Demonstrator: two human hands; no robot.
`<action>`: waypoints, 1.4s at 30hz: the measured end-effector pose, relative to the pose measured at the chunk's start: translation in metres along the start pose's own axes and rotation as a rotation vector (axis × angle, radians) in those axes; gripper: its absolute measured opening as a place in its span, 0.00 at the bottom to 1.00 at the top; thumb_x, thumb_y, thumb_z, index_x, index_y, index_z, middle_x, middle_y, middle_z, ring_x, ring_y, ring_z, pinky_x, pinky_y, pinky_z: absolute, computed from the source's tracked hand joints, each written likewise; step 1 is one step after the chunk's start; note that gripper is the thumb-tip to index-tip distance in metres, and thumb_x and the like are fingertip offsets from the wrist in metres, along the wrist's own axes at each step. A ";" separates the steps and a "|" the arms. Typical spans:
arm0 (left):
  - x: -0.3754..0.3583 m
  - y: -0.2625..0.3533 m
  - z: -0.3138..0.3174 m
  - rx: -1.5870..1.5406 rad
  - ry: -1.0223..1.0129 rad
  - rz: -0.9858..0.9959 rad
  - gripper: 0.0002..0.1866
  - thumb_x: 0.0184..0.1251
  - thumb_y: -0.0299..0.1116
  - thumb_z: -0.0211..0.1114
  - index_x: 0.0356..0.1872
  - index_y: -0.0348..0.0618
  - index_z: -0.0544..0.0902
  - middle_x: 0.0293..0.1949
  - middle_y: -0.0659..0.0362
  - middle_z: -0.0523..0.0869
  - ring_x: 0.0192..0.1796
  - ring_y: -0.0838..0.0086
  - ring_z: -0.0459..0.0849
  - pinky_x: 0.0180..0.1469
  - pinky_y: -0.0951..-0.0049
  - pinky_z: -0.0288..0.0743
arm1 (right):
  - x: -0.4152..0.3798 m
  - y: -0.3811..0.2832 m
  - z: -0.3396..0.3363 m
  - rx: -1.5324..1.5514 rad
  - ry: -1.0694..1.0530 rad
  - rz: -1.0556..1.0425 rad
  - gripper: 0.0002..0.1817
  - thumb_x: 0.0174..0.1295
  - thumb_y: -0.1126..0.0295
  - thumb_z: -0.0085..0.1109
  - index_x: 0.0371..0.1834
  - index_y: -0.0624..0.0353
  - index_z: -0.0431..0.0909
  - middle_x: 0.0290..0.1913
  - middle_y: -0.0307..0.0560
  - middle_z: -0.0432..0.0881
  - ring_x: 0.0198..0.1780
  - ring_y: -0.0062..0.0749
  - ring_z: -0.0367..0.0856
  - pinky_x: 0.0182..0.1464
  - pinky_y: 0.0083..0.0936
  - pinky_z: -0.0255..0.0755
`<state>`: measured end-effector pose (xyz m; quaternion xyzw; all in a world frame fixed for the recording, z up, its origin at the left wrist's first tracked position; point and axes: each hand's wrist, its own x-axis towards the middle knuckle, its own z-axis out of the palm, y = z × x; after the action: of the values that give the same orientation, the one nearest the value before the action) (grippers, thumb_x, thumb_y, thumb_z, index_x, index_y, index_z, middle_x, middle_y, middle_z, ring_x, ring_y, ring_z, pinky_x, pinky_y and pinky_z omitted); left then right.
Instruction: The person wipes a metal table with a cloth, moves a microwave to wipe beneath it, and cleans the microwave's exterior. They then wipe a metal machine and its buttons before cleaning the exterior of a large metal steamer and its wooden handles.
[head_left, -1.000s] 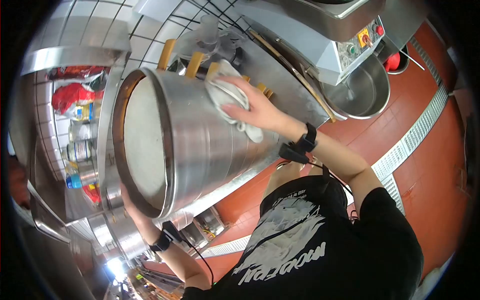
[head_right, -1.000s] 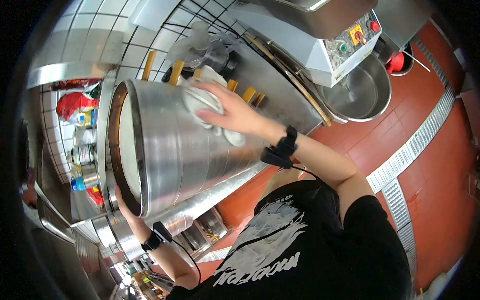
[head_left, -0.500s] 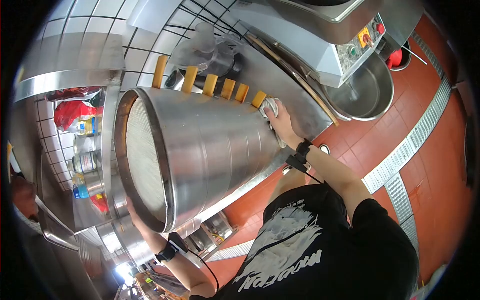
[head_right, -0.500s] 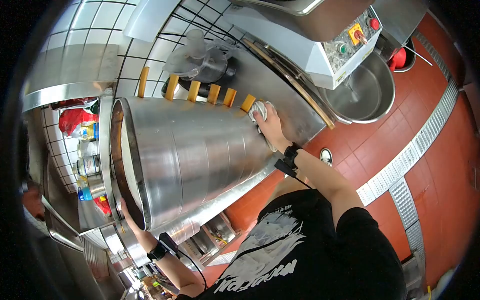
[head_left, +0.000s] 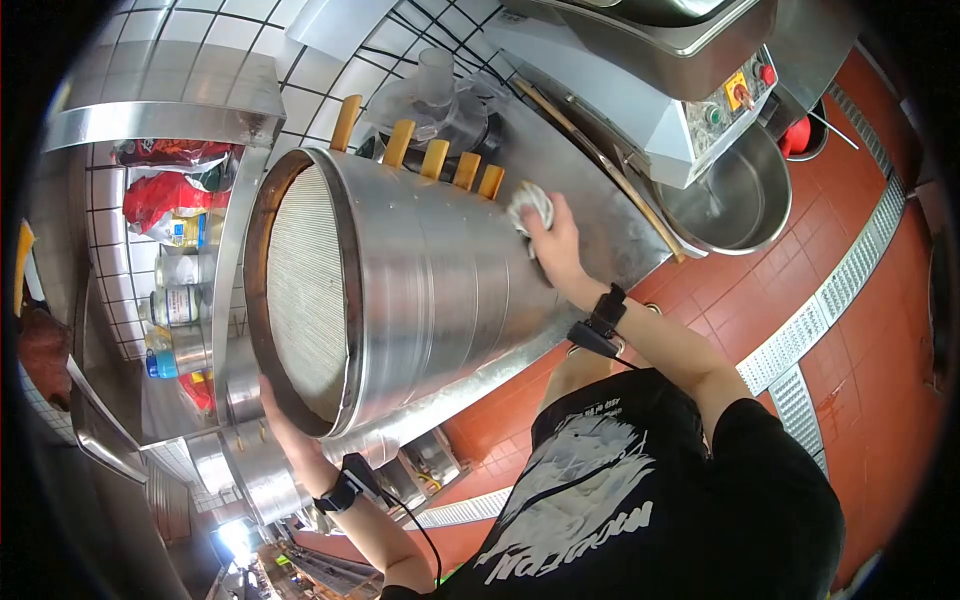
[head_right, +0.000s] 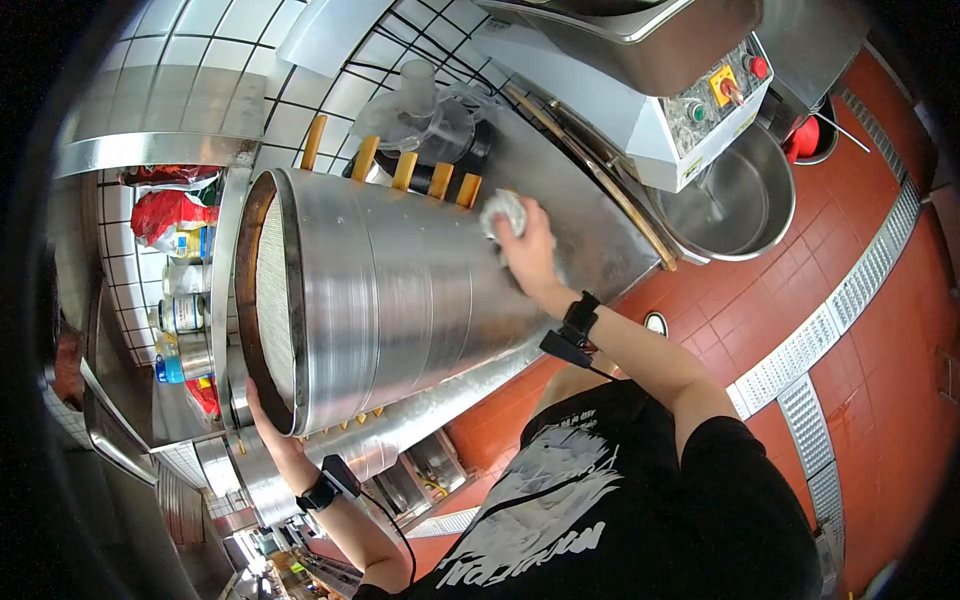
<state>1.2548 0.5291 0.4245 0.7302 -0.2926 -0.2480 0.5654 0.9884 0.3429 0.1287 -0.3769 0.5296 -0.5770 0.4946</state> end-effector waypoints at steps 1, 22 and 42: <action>0.000 0.000 0.001 -0.003 0.007 -0.003 0.33 0.75 0.54 0.49 0.68 0.35 0.66 0.66 0.54 0.72 0.67 0.64 0.69 0.69 0.66 0.57 | 0.001 -0.032 0.003 0.132 -0.074 0.007 0.24 0.62 0.60 0.62 0.57 0.61 0.71 0.49 0.62 0.79 0.55 0.52 0.77 0.56 0.39 0.70; 0.007 -0.004 -0.007 -0.056 -0.055 0.025 0.31 0.77 0.52 0.48 0.69 0.39 0.66 0.66 0.57 0.71 0.68 0.68 0.67 0.70 0.67 0.56 | 0.024 0.063 -0.055 -0.262 -0.432 -0.280 0.25 0.60 0.61 0.60 0.57 0.61 0.67 0.50 0.63 0.78 0.54 0.56 0.76 0.57 0.40 0.69; -0.004 -0.012 -0.012 -0.202 -0.124 -0.032 0.35 0.71 0.56 0.55 0.69 0.41 0.67 0.67 0.57 0.72 0.67 0.65 0.70 0.69 0.62 0.62 | 0.016 0.056 -0.047 -0.289 -0.221 0.226 0.35 0.58 0.50 0.58 0.62 0.66 0.66 0.46 0.69 0.81 0.52 0.60 0.80 0.54 0.41 0.72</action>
<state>1.2616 0.5424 0.4157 0.6575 -0.2890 -0.3300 0.6126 0.9497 0.3411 0.0652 -0.4429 0.5882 -0.3911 0.5522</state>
